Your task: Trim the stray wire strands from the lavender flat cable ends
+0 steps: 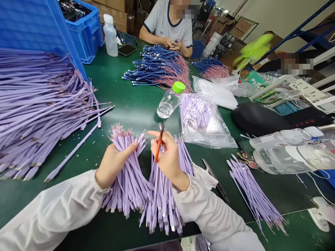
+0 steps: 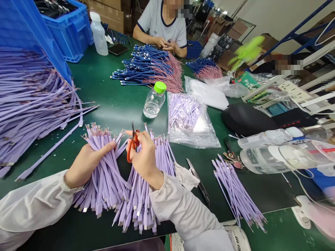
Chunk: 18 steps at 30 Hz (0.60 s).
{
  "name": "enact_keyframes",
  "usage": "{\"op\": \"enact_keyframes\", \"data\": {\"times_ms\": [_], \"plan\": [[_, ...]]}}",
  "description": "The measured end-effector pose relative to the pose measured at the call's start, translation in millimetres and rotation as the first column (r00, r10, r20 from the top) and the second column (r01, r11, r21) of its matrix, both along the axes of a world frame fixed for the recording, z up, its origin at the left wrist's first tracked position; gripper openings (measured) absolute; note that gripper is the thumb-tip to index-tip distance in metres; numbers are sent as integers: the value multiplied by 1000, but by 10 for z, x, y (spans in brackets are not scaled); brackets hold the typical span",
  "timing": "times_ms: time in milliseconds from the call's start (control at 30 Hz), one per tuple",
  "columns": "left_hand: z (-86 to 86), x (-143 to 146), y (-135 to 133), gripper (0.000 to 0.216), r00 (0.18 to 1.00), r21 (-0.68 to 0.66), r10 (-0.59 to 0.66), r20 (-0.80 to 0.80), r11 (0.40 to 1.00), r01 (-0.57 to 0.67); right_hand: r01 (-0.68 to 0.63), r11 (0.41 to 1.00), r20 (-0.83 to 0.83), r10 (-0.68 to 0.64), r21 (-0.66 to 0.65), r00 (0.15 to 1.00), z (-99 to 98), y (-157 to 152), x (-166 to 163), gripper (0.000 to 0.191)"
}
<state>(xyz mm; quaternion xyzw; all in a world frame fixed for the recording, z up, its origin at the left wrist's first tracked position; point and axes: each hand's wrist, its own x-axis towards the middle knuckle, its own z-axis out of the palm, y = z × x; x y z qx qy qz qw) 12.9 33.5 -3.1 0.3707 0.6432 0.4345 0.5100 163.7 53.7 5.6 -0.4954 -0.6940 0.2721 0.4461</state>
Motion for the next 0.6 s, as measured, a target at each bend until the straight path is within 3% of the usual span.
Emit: {"op": "enact_keyframes", "data": {"times_ms": [300, 500, 600], "plan": [[-1, 30, 1, 45, 994, 0, 41, 106, 999, -41, 48, 994, 60, -54, 96, 997, 8, -6, 17, 22], [-10, 11, -14, 46, 988, 29, 27, 151, 999, -32, -159, 980, 144, 141, 124, 980, -14, -23, -15, 28], [-29, 3, -12, 44, 989, 45, 17, 145, 999, -24, -175, 978, 136, 159, 113, 978, -22, -21, -24, 29]]}}
